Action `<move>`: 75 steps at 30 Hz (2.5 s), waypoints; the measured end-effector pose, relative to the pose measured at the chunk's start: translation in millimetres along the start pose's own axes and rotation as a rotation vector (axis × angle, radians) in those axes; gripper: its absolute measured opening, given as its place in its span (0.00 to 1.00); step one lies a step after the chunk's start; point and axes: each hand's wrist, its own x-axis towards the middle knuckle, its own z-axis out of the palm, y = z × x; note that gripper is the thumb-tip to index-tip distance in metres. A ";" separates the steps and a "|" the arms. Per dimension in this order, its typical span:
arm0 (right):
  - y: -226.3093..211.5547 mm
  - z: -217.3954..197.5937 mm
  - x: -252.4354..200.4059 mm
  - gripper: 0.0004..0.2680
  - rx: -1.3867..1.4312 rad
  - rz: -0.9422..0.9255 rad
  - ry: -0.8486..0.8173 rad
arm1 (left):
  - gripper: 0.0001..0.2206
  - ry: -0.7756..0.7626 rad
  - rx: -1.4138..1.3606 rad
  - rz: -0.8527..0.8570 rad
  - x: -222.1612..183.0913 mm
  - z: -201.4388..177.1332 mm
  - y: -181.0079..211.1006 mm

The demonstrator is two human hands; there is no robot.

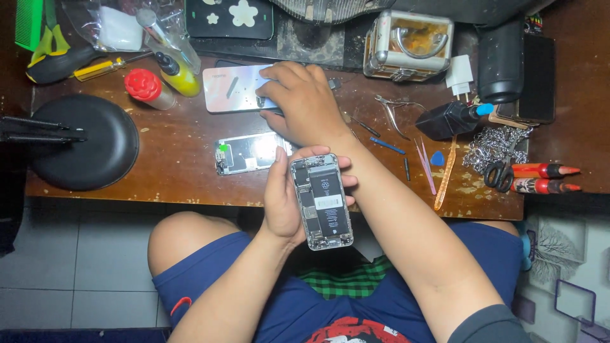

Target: The person uses a small metal tool to pry and adjust internal components of a disassembled smartphone. They then apply a liquid from a small bottle onto a wooden stick and use it to spread the liquid over the phone's internal parts.

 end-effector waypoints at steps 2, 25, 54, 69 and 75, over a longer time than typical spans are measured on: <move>3.5 0.9 0.2 0.12 -0.005 -0.002 0.000 | 0.28 0.005 0.000 -0.005 1.7 0.5 -1.2; -4.5 -99.4 -190.3 0.06 0.012 0.335 0.216 | 0.17 0.223 0.414 0.000 30.5 18.6 -34.2; -3.1 -68.5 -229.1 0.22 -0.257 0.266 0.347 | 0.39 0.085 0.252 0.061 47.3 -9.0 -43.1; -50.8 -96.2 -200.3 0.15 0.260 0.437 0.356 | 0.35 0.044 0.204 0.164 48.7 -6.7 -37.1; -64.1 -88.7 -200.1 0.26 0.342 0.516 0.254 | 0.30 0.032 0.208 0.247 51.7 -11.2 -35.9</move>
